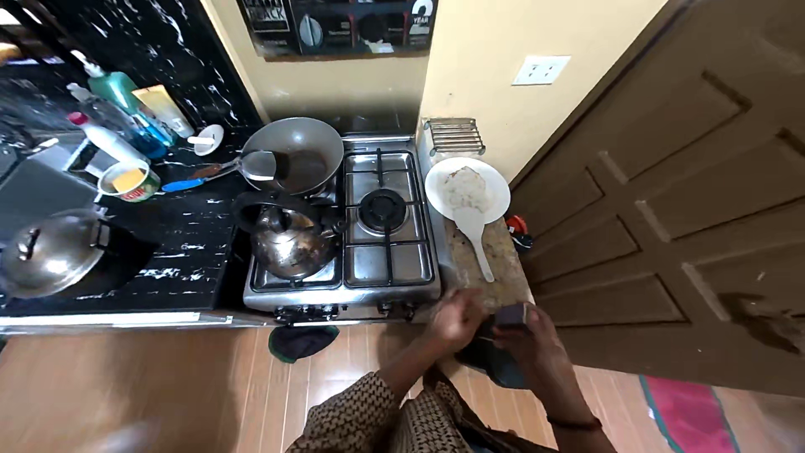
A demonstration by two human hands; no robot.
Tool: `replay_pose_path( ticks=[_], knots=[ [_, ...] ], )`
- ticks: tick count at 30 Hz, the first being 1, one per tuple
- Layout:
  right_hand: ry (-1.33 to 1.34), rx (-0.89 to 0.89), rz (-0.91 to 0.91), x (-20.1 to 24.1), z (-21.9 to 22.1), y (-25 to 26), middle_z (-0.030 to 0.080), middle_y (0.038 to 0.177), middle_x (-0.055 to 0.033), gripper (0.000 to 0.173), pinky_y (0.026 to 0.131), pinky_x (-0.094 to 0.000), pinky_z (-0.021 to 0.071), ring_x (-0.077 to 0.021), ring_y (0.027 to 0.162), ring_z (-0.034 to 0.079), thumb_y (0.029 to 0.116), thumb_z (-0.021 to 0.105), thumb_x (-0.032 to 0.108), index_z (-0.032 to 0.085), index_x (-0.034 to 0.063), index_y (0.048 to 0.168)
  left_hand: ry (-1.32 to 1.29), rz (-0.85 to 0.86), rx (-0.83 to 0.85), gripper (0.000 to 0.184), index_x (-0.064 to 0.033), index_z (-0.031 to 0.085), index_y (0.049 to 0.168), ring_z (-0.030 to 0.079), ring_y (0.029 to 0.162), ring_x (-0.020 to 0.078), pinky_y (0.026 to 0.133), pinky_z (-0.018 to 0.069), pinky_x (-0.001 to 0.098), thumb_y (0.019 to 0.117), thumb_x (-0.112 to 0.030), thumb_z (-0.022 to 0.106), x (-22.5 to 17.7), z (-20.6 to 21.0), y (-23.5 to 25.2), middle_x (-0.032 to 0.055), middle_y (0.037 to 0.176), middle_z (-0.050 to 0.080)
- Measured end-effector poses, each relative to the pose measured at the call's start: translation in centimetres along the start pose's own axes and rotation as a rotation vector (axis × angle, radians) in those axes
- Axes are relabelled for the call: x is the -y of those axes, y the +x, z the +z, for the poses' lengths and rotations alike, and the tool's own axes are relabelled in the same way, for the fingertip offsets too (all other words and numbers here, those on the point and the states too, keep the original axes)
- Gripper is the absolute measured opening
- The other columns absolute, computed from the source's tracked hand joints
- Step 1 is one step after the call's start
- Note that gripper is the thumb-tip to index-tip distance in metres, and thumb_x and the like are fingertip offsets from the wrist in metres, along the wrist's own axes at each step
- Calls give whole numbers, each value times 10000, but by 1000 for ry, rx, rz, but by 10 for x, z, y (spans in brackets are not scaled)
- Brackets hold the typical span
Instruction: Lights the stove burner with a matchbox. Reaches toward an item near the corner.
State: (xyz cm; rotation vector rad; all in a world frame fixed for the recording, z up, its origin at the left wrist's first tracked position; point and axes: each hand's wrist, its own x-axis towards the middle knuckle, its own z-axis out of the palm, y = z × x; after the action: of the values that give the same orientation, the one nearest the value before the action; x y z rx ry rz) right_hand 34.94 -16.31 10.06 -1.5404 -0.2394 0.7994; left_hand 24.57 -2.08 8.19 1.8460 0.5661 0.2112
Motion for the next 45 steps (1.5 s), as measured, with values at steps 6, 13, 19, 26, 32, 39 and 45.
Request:
replay_pose_path(
  ticks=[6,13,19,26,32,39,45],
  knots=[
    [-216,46,12,-23,39,-25,624,944,-87,422,635,-312,589,-106,688,642,1099,364,278,405,-69,1334,-346,-70,55,385,42,635,1310,630,1177,252,1053,488,421,1055,-235,558,4,-3,-55,218,1286,638],
    [-420,174,-172,-41,74,-50,652,900,-86,430,613,-290,580,-83,669,639,993,596,199,458,-91,1279,-822,-335,19,390,24,584,1277,699,811,124,759,605,320,1110,-281,406,30,-35,-103,70,972,705],
    [-418,319,-55,-55,92,-57,673,879,-43,249,678,-280,589,-76,732,660,974,627,182,615,-29,1104,-964,-437,66,413,-31,471,1399,730,798,192,740,630,355,1120,-319,371,50,-50,-138,107,1004,712],
    [-483,255,-36,-62,118,-64,654,822,-56,216,670,-287,567,-82,694,631,1019,597,161,666,-43,998,-408,-299,-240,352,61,594,1278,664,964,175,865,561,357,1079,-212,495,56,-64,-167,169,1158,659],
    [-503,242,-63,-63,125,-63,670,824,-74,234,688,-296,574,-99,707,650,1019,609,172,665,-51,978,239,-164,-360,271,-21,747,1088,678,988,309,862,569,431,995,-251,640,49,-64,-183,209,1131,656],
    [-500,340,-264,-83,131,-56,667,829,-100,297,722,-321,544,-134,755,636,980,645,248,662,-45,941,431,-372,-236,284,8,733,1080,694,1036,358,916,547,534,1028,-214,563,37,-68,-174,197,1111,705],
    [-390,335,-153,-81,126,-52,640,793,-67,280,698,-275,537,-95,711,620,990,640,239,630,-38,950,581,-360,-303,248,39,732,1048,722,945,416,816,574,569,1004,-163,595,36,-53,-162,242,1050,719]
  ],
)
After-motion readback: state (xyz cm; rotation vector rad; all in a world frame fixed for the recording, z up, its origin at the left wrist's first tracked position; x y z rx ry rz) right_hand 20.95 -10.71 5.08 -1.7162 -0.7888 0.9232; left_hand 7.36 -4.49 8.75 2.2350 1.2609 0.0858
